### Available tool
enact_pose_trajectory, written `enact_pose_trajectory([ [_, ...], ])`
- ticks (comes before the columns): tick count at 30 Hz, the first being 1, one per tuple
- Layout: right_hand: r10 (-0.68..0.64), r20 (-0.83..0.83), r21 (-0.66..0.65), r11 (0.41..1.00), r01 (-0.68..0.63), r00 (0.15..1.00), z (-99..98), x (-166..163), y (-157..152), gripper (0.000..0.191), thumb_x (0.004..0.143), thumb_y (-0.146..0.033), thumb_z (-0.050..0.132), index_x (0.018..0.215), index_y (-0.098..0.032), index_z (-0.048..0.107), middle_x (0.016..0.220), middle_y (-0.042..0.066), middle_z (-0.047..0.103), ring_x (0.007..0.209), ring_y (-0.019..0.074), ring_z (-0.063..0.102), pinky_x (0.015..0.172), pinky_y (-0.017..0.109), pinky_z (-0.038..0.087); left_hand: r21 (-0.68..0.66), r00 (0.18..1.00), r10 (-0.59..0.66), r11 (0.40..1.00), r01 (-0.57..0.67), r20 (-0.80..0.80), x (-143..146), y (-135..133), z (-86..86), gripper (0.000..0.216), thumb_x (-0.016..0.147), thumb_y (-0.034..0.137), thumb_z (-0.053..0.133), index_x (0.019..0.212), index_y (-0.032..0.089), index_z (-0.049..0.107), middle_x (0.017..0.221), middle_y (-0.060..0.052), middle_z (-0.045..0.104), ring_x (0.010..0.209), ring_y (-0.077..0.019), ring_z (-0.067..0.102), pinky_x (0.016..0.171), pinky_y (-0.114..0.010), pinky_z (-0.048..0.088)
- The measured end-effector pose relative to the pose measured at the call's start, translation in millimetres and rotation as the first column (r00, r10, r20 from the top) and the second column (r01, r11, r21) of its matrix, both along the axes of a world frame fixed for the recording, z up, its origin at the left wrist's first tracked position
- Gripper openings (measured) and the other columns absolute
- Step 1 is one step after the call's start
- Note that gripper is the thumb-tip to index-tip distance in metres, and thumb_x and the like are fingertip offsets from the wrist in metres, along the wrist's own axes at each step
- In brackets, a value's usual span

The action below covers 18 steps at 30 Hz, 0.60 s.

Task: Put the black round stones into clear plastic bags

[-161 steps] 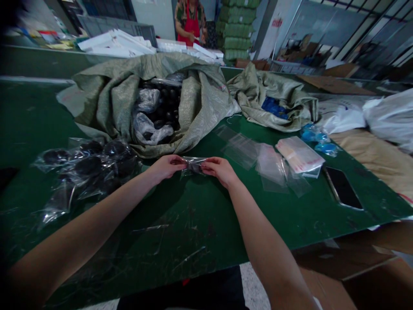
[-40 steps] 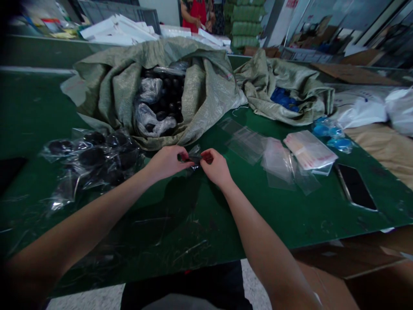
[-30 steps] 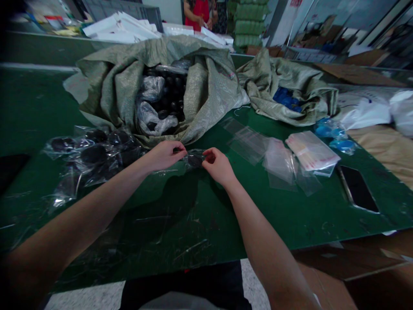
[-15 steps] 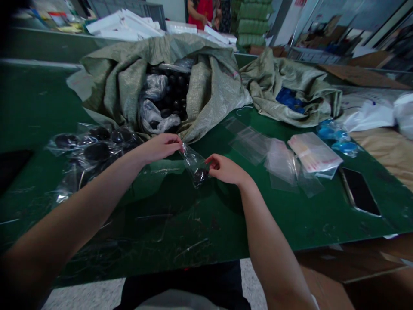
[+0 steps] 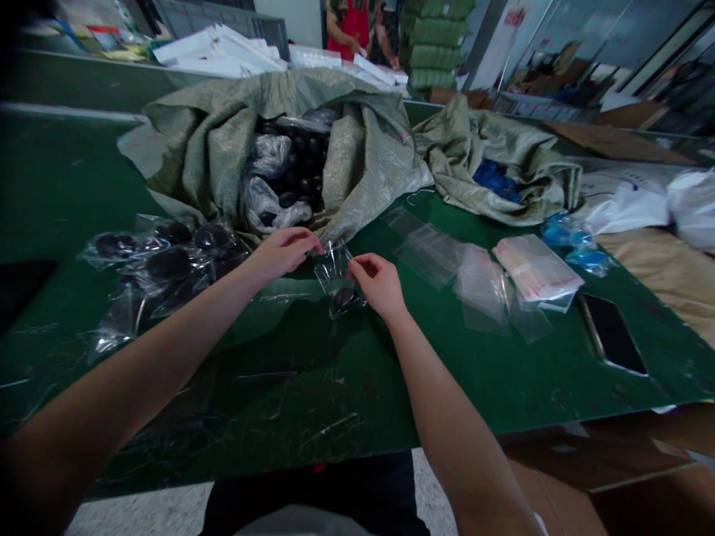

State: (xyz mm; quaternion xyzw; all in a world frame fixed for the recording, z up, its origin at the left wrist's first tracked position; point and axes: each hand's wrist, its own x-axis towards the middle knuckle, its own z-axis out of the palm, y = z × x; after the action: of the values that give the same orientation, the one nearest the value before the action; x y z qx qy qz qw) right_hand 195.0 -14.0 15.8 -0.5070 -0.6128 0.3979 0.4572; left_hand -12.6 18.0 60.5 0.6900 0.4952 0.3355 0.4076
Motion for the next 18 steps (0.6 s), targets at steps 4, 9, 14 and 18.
enact_pose_trajectory([
  [4, -0.068, -0.06, -0.041, 0.997, 0.066, 0.996, -3.2, 3, 2, 0.023, 0.083, -0.044, 0.06, 0.081, -0.021, 0.062, 0.077, 0.003, 0.069, 0.072, 0.0195, 0.068, 0.061, 0.032, 0.057, -0.018, 0.991, -0.124, 0.992, 0.123, -0.042, -3, 0, -3.2, 0.04, 0.082, 0.053, 0.058, 0.081, 0.015, 0.071, 0.073, -0.004, 0.067, 0.058, -0.0112, 0.053, 0.054, -0.025, 0.039],
  [9, -0.072, -0.094, -0.029, 0.997, 0.07, 0.993, -5.9, 5, 3, 0.024, 0.084, -0.044, 0.058, 0.077, -0.022, 0.061, 0.073, 0.002, 0.066, 0.07, 0.0185, 0.066, 0.06, 0.031, 0.057, -0.004, 0.992, -0.096, 0.995, 0.096, -0.077, -1, 6, -20.4, 0.032, 0.077, 0.047, 0.067, 0.082, 0.016, 0.074, 0.076, -0.004, 0.071, 0.069, -0.0145, 0.061, 0.067, -0.027, 0.045],
  [14, -0.087, -0.093, -0.025, 0.996, 0.085, 0.992, -4.7, 8, 3, 0.023, 0.085, -0.044, 0.057, 0.08, -0.022, 0.06, 0.075, 0.002, 0.066, 0.073, 0.0175, 0.066, 0.063, 0.03, 0.057, 0.012, 0.998, -0.041, 0.999, 0.042, -0.049, 3, 2, -21.8, 0.028, 0.085, 0.04, 0.058, 0.082, 0.018, 0.075, 0.057, 0.0, 0.062, 0.055, -0.0122, 0.052, 0.058, -0.027, 0.04],
  [18, -0.087, -0.077, 0.022, 0.996, 0.089, 0.993, -1.7, 11, 4, 0.025, 0.084, -0.047, 0.059, 0.085, -0.022, 0.061, 0.076, 0.002, 0.067, 0.072, 0.0175, 0.067, 0.065, 0.031, 0.057, 0.058, 0.996, -0.047, 0.997, 0.052, -0.081, 4, 0, -16.6, 0.028, 0.085, 0.04, 0.058, 0.083, 0.018, 0.075, 0.058, 0.0, 0.062, 0.052, -0.0106, 0.047, 0.054, -0.026, 0.036],
])
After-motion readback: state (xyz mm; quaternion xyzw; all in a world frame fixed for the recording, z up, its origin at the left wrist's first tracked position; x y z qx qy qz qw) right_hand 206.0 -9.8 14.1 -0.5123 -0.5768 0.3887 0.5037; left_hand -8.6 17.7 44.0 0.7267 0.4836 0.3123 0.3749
